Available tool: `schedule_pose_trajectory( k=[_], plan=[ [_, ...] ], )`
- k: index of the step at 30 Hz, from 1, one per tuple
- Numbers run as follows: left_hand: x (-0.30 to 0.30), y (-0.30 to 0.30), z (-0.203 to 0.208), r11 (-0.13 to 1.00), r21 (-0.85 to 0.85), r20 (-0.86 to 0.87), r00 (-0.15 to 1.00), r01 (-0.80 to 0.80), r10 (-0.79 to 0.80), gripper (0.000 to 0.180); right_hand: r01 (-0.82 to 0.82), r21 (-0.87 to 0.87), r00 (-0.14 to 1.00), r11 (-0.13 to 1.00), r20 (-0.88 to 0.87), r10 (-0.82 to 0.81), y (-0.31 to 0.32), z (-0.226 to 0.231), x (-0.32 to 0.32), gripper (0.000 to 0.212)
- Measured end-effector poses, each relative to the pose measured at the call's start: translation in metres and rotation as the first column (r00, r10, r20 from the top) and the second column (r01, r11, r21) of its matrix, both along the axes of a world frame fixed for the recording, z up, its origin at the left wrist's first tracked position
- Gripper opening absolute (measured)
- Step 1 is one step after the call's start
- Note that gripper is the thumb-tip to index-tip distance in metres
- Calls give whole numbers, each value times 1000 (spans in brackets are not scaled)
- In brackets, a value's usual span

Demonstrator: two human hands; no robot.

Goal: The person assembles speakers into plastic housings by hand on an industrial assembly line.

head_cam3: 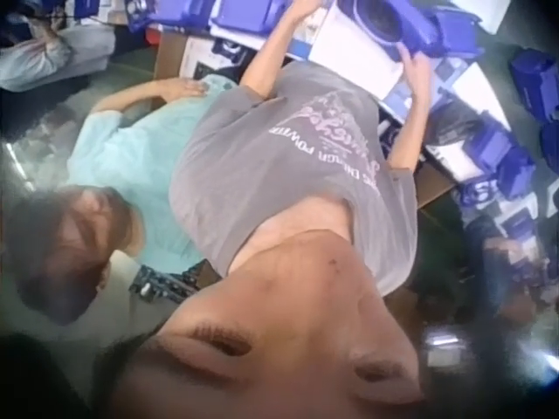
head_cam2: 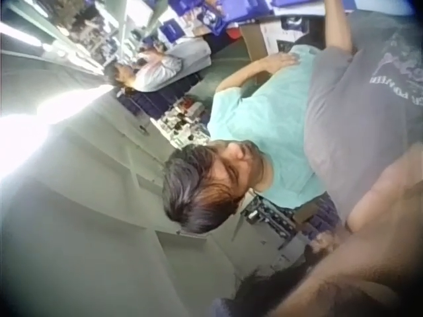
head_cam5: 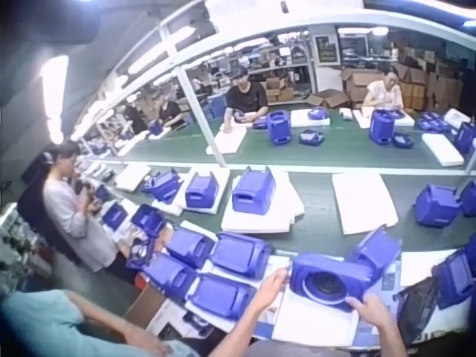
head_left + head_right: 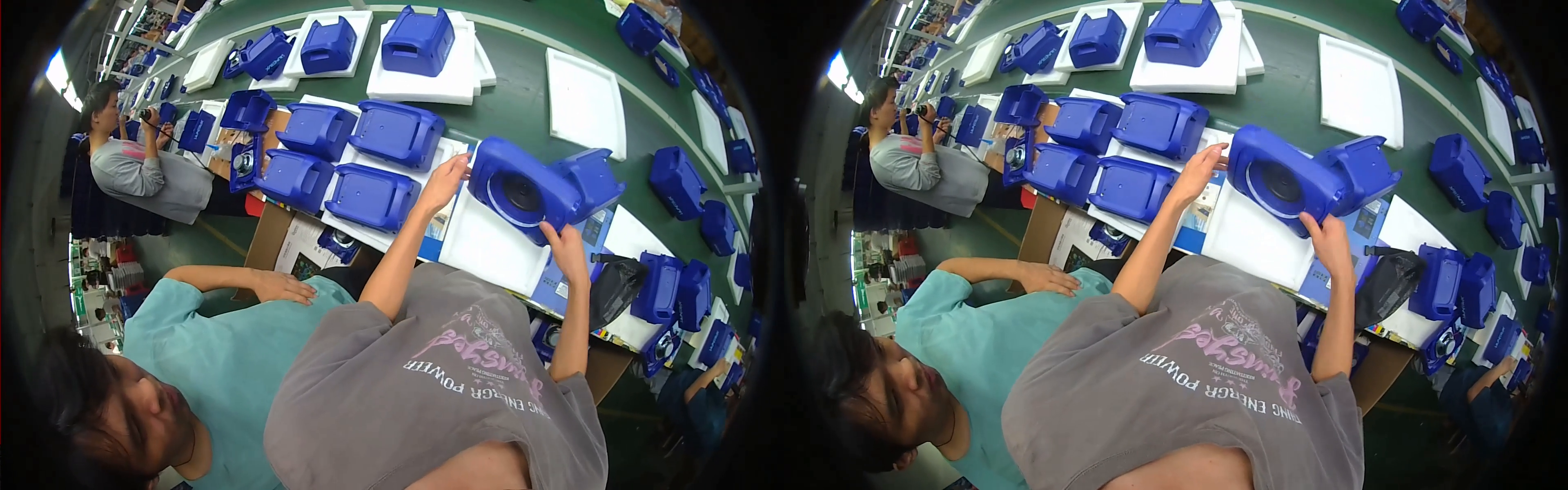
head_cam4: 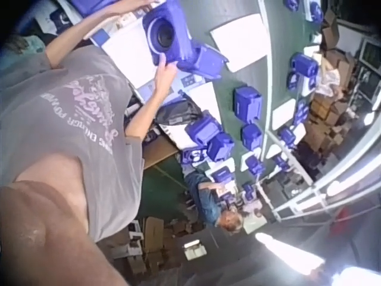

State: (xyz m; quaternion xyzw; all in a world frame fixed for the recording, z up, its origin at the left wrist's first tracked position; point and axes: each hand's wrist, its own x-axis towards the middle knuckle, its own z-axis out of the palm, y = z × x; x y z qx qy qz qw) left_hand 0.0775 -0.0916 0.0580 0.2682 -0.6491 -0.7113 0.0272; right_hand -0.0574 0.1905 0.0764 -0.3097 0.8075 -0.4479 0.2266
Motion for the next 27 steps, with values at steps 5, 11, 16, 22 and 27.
schedule_pose_trajectory(
  k=[5, 11, 16, 22, 27],
  plan=[
    [20, 29, -20, 903, -401, 176, 980, 155, -90, 77, -73, 318, 932, 945, -315, 178, 36, -71, 36, 34],
    [36, 59, -68, 903, -420, 60, 995, 95, -77, 59, 41, 204, 996, 978, -90, -23, 43, -86, 58, 31],
    [6, 130, -15, 236, -959, 24, 874, 158, -486, 55, 49, 177, 996, 983, -81, -35, 41, -96, 62, 33],
    [-6, 126, -35, 214, -960, 30, 824, 182, -566, 62, 87, 106, 987, 991, -147, -71, 34, -94, 64, 37],
    [7, 52, -41, 440, -896, -66, 998, -62, 6, 53, 58, 166, 987, 984, -159, -31, 11, -56, 59, 41]
  ],
)
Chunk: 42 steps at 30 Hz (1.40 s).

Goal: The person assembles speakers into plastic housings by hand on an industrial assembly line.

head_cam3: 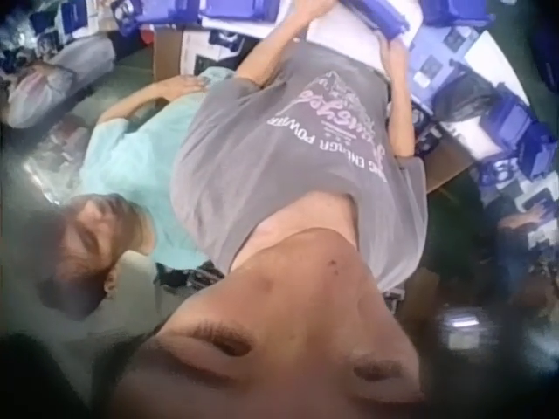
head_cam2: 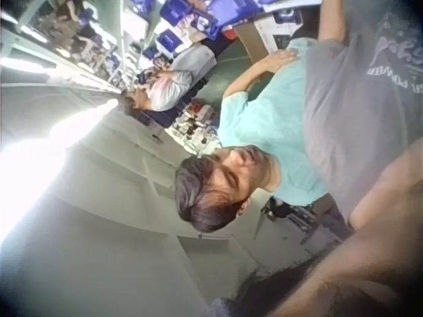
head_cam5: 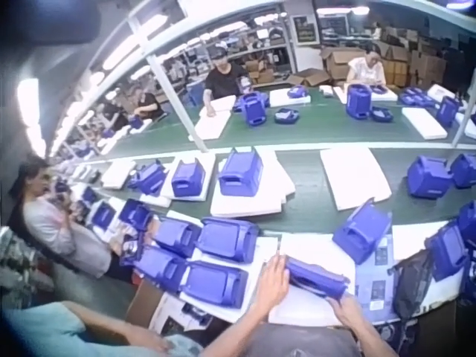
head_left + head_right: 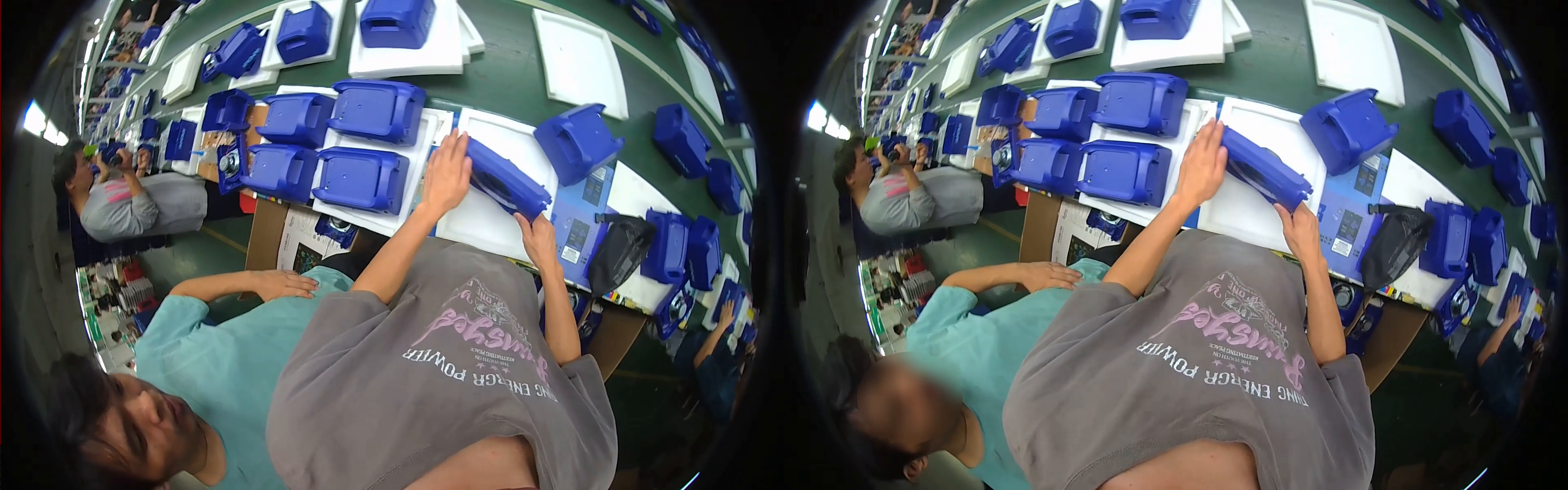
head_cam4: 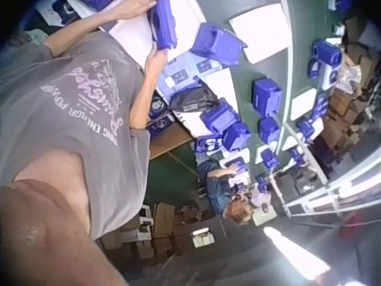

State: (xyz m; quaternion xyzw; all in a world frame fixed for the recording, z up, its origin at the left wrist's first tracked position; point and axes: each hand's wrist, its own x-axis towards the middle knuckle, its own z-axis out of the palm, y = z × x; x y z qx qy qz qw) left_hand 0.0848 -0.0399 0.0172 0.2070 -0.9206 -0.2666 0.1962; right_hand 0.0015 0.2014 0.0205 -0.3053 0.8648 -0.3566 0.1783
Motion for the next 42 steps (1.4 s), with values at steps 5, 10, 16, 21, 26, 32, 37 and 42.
schedule_pose_trajectory(
  k=[5, 10, 16, 21, 26, 32, 37, 42],
  plan=[
    [1, -48, 10, 603, 798, -183, 957, 12, 223, 48, 292, -234, 711, 927, 702, -47, -19, 13, -17, 44],
    [19, -70, 72, 542, 812, -385, 896, 215, 222, 40, 280, -256, 532, 925, 844, 72, -37, 79, -49, 42],
    [12, -68, 114, 859, 492, -317, 890, -139, 327, 33, 198, -279, 658, 940, 748, 84, -80, 125, -52, 38],
    [10, -75, 109, 833, 542, -380, 852, -109, 359, 36, 95, -329, 708, 940, 686, 169, -84, 130, -65, 44],
    [19, -71, 88, 704, 711, -402, 817, -8, 414, 40, -41, -328, 838, 944, 504, 211, -73, 127, -57, 39],
    [23, -72, 56, 728, 683, -272, 908, -52, 320, 41, 30, -261, 672, 965, 720, 174, -26, 78, -57, 32],
    [47, -164, 128, 532, 812, -582, 262, 240, 770, 51, 195, -275, 505, 941, 851, 144, -18, 69, -40, 35],
    [13, -130, 125, 886, 461, -338, 931, 36, 138, 42, 93, -304, 610, 948, 770, 187, -42, 81, -43, 35]
  ],
)
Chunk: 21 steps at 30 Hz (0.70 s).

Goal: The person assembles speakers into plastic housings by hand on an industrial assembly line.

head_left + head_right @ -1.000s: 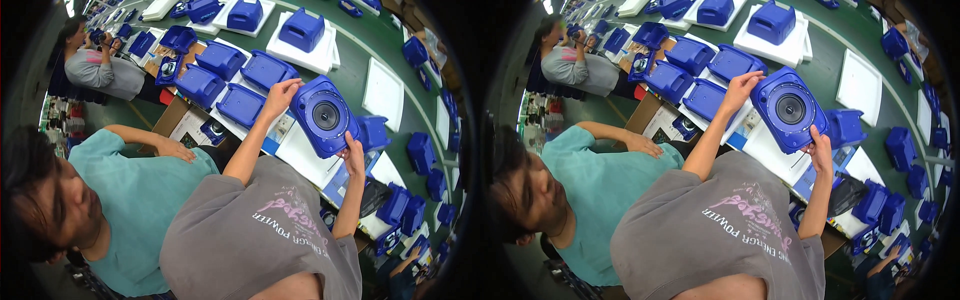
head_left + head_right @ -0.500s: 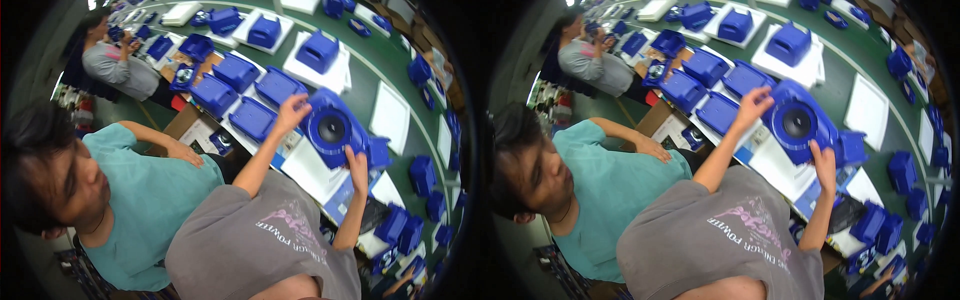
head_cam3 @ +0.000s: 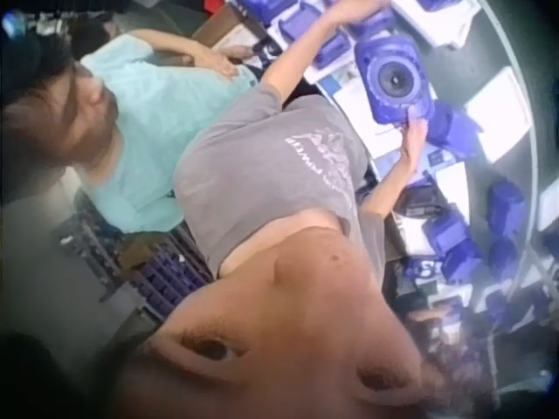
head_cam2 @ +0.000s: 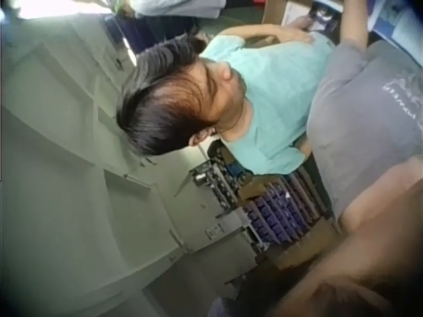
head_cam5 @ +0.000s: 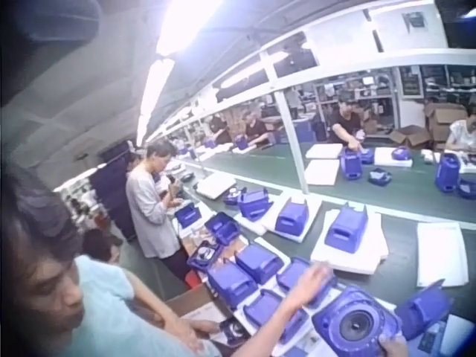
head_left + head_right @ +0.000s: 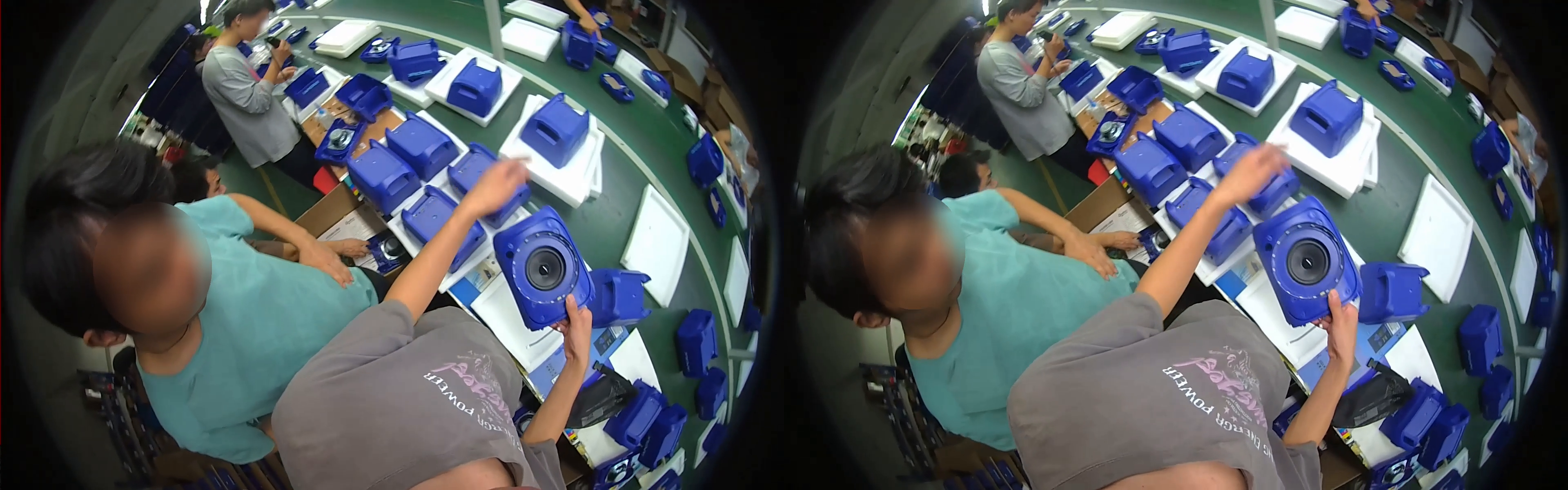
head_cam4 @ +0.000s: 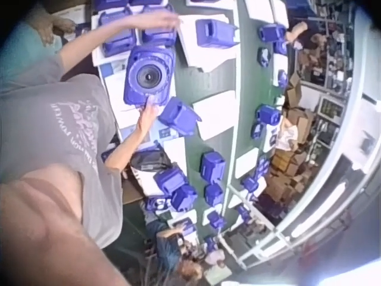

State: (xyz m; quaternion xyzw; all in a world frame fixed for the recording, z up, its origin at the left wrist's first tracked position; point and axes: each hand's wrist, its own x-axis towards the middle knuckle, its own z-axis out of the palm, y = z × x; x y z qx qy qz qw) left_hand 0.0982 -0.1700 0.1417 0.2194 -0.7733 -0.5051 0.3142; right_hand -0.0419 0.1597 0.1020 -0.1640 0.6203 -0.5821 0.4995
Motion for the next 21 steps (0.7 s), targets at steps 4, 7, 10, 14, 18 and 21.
schedule_pose_trajectory(
  k=[4, 7, 10, 14, 18, 21],
  plan=[
    [-20, 83, -9, 964, -233, 271, 943, -130, 193, 41, 146, -71, 989, 987, -24, -148, -14, 20, 12, 34],
    [-23, 115, -16, 899, -352, 127, 939, -259, 320, 46, 239, -140, 970, 961, 73, -231, -11, 16, 22, 35],
    [-40, 150, -41, 907, -254, -99, 942, -337, 322, 56, 374, -207, 914, 904, 247, -321, -13, 2, 23, 31],
    [-39, 227, -56, 975, -176, -66, 990, -134, 124, 63, 583, -184, 808, 791, 240, -539, -29, 11, 15, 29],
    [-12, 236, -47, 997, -4, -33, 997, 76, -76, 58, 552, -212, 833, 807, 84, -547, -16, 4, -13, 34],
    [-13, 183, -63, 862, 472, -94, 983, 186, -160, 42, 610, -92, 792, 787, 44, -609, -4, 19, -10, 34]
  ],
)
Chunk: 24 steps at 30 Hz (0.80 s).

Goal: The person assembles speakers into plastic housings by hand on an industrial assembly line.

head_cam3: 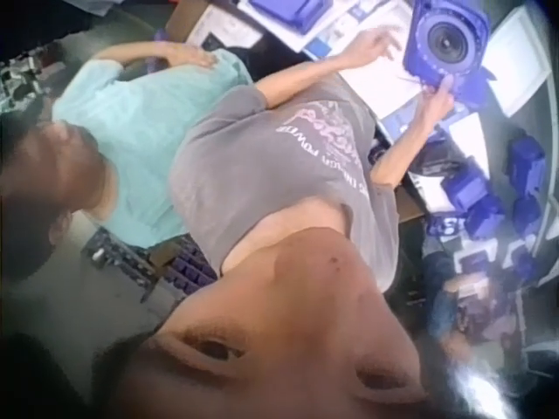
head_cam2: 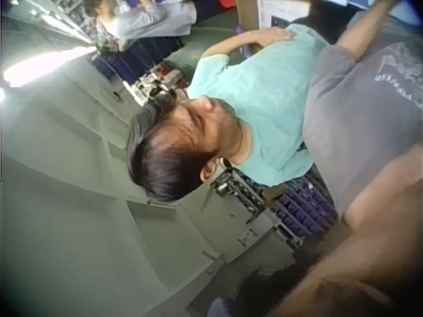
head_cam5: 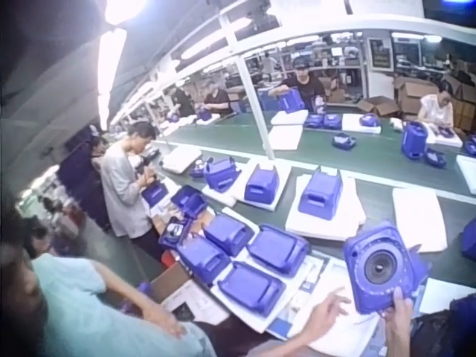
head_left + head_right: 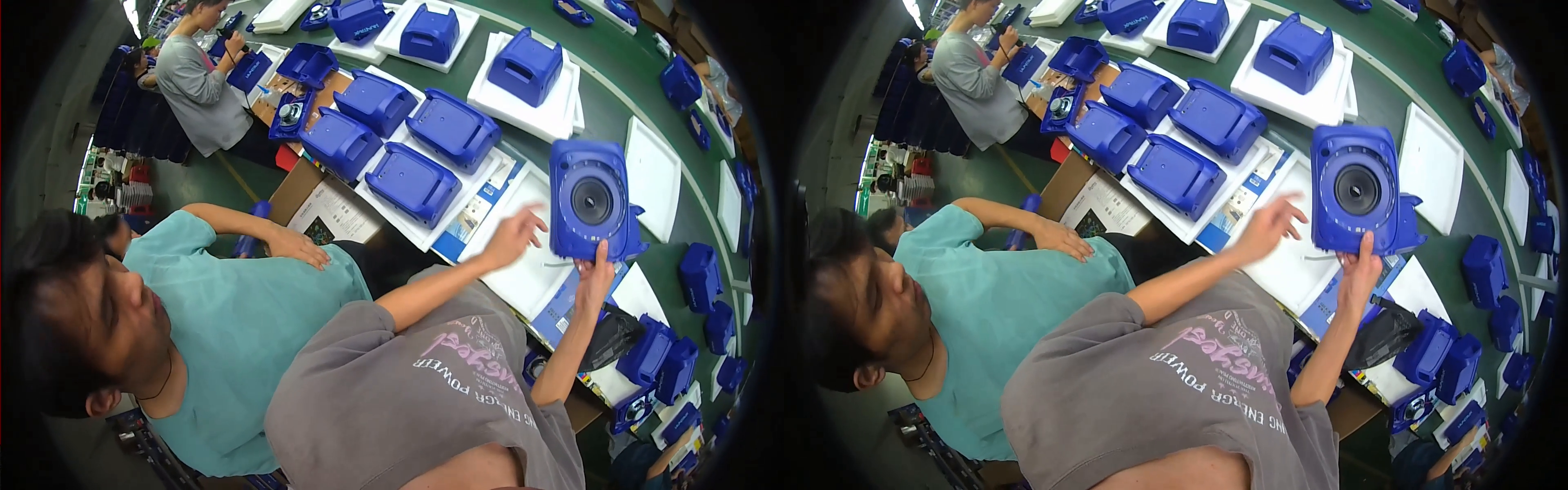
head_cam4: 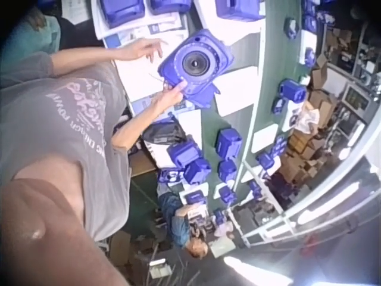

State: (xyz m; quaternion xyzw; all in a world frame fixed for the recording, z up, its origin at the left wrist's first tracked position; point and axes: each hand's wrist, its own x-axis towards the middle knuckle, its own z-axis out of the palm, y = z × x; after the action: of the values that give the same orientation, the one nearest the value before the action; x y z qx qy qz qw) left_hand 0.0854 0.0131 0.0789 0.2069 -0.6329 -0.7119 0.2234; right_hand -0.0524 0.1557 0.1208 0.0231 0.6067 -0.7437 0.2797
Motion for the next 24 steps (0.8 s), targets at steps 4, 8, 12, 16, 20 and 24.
schedule_pose_trajectory(
  k=[4, 8, 12, 16, 20, 24],
  plan=[
    [-40, -175, 11, 903, 307, -4, 949, -300, 316, 60, -107, -45, 989, 993, 97, 111, 31, -21, 9, 33],
    [-34, -343, -8, 600, 610, 87, 796, -517, 599, 22, -222, -108, 957, 969, 165, 238, 23, -32, 27, 33],
    [-78, -275, 8, 933, 98, 173, 929, -346, 327, 32, -179, -10, 979, 984, 97, 180, 10, -28, 38, 35],
    [-81, -151, -42, 927, -338, 134, 966, -165, 221, 45, -207, -66, 972, 976, 95, 213, -7, -26, 43, 32],
    [-78, -27, -33, 941, 36, -7, 942, -336, 336, 67, 119, -163, 992, 979, 65, -110, -24, -24, 59, 39],
    [-43, 58, -24, 948, -217, 49, 968, -231, 247, 64, 41, -69, 997, 997, -62, -45, 3, -59, 10, 42]
  ],
)
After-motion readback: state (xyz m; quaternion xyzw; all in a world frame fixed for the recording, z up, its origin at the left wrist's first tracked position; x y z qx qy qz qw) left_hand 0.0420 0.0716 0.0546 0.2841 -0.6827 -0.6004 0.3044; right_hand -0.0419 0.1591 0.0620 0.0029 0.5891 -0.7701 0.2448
